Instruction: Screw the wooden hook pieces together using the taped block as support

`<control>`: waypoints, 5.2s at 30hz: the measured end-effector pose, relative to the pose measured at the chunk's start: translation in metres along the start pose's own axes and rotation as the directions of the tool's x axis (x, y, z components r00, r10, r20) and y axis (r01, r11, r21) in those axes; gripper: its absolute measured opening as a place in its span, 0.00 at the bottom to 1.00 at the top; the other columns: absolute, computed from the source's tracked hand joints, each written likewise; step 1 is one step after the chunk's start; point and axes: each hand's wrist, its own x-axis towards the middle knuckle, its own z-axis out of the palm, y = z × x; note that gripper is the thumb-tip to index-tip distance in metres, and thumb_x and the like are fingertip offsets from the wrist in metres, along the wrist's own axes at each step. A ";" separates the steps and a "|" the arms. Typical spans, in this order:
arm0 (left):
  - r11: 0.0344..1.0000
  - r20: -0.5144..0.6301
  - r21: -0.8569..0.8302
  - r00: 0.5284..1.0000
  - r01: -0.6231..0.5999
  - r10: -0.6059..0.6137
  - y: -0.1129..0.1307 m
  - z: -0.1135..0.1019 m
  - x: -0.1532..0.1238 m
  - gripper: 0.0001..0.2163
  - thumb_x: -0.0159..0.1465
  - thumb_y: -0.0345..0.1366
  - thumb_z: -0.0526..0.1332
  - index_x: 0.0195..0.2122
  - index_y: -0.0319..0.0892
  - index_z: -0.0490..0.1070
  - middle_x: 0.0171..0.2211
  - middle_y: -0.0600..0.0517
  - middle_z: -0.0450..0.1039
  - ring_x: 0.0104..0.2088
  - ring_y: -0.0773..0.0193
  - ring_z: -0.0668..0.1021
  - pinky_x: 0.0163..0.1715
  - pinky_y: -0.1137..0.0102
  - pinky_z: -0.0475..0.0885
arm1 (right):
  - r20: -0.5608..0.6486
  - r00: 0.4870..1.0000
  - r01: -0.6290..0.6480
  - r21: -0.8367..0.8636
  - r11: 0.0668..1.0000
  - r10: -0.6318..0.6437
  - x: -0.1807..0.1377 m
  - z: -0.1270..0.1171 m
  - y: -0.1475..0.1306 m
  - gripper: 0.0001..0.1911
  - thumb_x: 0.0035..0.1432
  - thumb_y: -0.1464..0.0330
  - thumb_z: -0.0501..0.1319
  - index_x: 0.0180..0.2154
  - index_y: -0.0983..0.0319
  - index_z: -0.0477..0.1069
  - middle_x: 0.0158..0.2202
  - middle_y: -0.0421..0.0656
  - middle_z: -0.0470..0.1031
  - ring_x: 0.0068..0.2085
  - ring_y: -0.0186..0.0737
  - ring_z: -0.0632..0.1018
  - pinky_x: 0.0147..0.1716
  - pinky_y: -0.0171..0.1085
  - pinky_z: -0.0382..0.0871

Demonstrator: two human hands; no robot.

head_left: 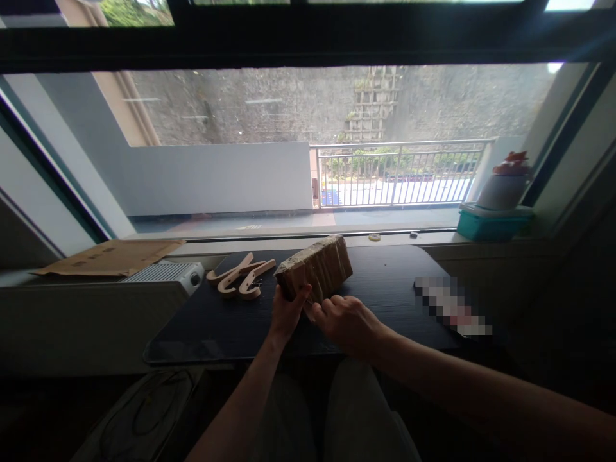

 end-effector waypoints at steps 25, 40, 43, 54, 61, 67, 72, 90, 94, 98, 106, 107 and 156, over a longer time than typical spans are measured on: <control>0.999 0.000 -0.038 1.000 0.026 -0.026 0.004 0.001 -0.002 0.21 0.46 0.46 0.68 0.37 0.40 0.68 0.34 0.52 0.74 0.36 0.58 0.76 0.35 0.67 0.69 | 0.030 0.992 -0.122 0.080 0.989 0.120 -0.007 0.005 0.000 0.11 0.62 0.76 0.47 0.40 0.65 0.67 0.32 0.46 0.73 0.31 0.37 0.73 0.27 0.35 0.59; 0.999 0.032 -0.034 0.999 -0.013 0.014 0.002 0.000 -0.002 0.22 0.48 0.45 0.68 0.41 0.40 0.67 0.35 0.51 0.74 0.35 0.59 0.76 0.34 0.68 0.70 | 0.196 0.934 -0.339 0.211 0.917 0.300 -0.010 -0.014 0.003 0.16 0.57 0.72 0.55 0.49 0.60 0.63 0.34 0.44 0.75 0.34 0.42 0.76 0.27 0.34 0.60; 1.000 0.011 -0.008 1.000 -0.012 0.012 0.003 0.001 -0.002 0.22 0.48 0.45 0.68 0.40 0.40 0.67 0.34 0.51 0.74 0.35 0.59 0.76 0.34 0.67 0.69 | 0.127 0.989 -0.082 0.020 0.996 0.079 -0.007 -0.020 0.005 0.12 0.59 0.78 0.50 0.44 0.64 0.65 0.34 0.47 0.72 0.33 0.41 0.74 0.26 0.35 0.61; 0.999 0.012 -0.036 1.000 0.017 -0.017 0.009 0.002 -0.005 0.21 0.47 0.45 0.68 0.39 0.40 0.67 0.34 0.51 0.73 0.36 0.59 0.76 0.34 0.67 0.70 | 0.135 0.849 -0.510 0.463 0.725 0.511 -0.010 0.016 -0.008 0.14 0.63 0.67 0.49 0.47 0.62 0.67 0.38 0.46 0.77 0.39 0.40 0.76 0.37 0.35 0.64; 0.998 0.018 -0.056 1.000 -0.003 0.004 0.007 0.001 -0.004 0.22 0.47 0.44 0.69 0.39 0.40 0.67 0.33 0.51 0.74 0.34 0.60 0.76 0.33 0.68 0.70 | 0.295 0.779 -0.613 0.543 0.573 0.554 -0.011 0.007 -0.008 0.16 0.63 0.62 0.49 0.46 0.59 0.69 0.36 0.44 0.78 0.38 0.42 0.77 0.33 0.36 0.63; 1.000 0.010 -0.029 1.000 0.002 -0.002 0.006 0.000 -0.004 0.22 0.47 0.44 0.69 0.39 0.40 0.67 0.33 0.52 0.74 0.35 0.59 0.77 0.34 0.67 0.70 | 0.094 0.980 -0.185 0.077 0.980 0.177 -0.008 -0.013 -0.003 0.13 0.59 0.78 0.50 0.44 0.63 0.66 0.33 0.46 0.74 0.32 0.41 0.75 0.25 0.35 0.59; 1.000 -0.014 -0.004 1.000 0.016 -0.016 0.004 0.000 -0.003 0.21 0.47 0.44 0.68 0.39 0.40 0.67 0.34 0.52 0.74 0.36 0.59 0.76 0.36 0.67 0.70 | 0.049 0.999 0.006 -0.061 0.998 -0.003 -0.005 -0.002 -0.007 0.14 0.58 0.81 0.46 0.41 0.68 0.66 0.32 0.48 0.71 0.30 0.39 0.72 0.24 0.36 0.59; 0.997 0.077 -0.072 0.997 0.033 -0.027 0.010 -0.004 -0.002 0.22 0.47 0.44 0.68 0.41 0.40 0.67 0.36 0.51 0.74 0.38 0.58 0.76 0.38 0.66 0.69 | 0.070 0.921 -0.387 0.279 0.879 0.383 -0.007 -0.007 -0.001 0.12 0.58 0.73 0.54 0.45 0.58 0.67 0.35 0.43 0.75 0.35 0.40 0.76 0.29 0.34 0.61; 0.994 0.134 -0.103 0.991 0.027 -0.013 0.012 -0.008 -0.002 0.21 0.48 0.42 0.67 0.41 0.40 0.68 0.37 0.51 0.74 0.40 0.57 0.75 0.40 0.66 0.68 | 0.019 0.989 -0.148 0.042 0.988 0.147 -0.003 -0.012 -0.004 0.11 0.59 0.78 0.51 0.41 0.64 0.67 0.33 0.46 0.72 0.33 0.40 0.73 0.26 0.35 0.61; 0.993 0.144 -0.114 0.989 0.038 -0.022 0.008 -0.011 -0.001 0.20 0.49 0.43 0.67 0.40 0.39 0.67 0.36 0.51 0.73 0.40 0.57 0.75 0.40 0.66 0.68 | 0.006 0.998 -0.062 -0.031 0.998 0.062 0.000 -0.005 -0.009 0.12 0.59 0.80 0.48 0.42 0.66 0.65 0.32 0.47 0.72 0.30 0.39 0.72 0.26 0.35 0.61; 0.993 0.138 -0.115 0.990 0.040 -0.024 0.009 -0.008 -0.002 0.20 0.51 0.44 0.65 0.42 0.39 0.67 0.39 0.50 0.73 0.42 0.56 0.74 0.42 0.65 0.68 | 0.073 0.809 -0.547 0.456 0.702 0.583 -0.006 0.018 -0.014 0.13 0.63 0.65 0.49 0.44 0.60 0.69 0.36 0.44 0.78 0.36 0.39 0.77 0.33 0.35 0.62; 0.993 0.143 -0.114 0.990 0.039 -0.022 0.009 -0.009 -0.002 0.20 0.52 0.44 0.65 0.42 0.39 0.67 0.39 0.50 0.73 0.43 0.55 0.74 0.42 0.65 0.68 | 0.113 0.771 -0.587 0.508 0.631 0.627 -0.006 0.018 -0.014 0.15 0.63 0.64 0.49 0.45 0.60 0.70 0.36 0.44 0.78 0.38 0.40 0.77 0.34 0.35 0.63; 1.000 0.136 -0.018 0.991 -0.009 0.012 0.002 -0.012 0.000 0.20 0.51 0.44 0.65 0.42 0.40 0.67 0.39 0.50 0.73 0.42 0.55 0.75 0.41 0.65 0.68 | 0.116 0.910 -0.415 0.263 0.871 0.399 -0.002 0.000 -0.009 0.12 0.63 0.69 0.47 0.40 0.63 0.68 0.33 0.46 0.77 0.34 0.40 0.77 0.29 0.36 0.61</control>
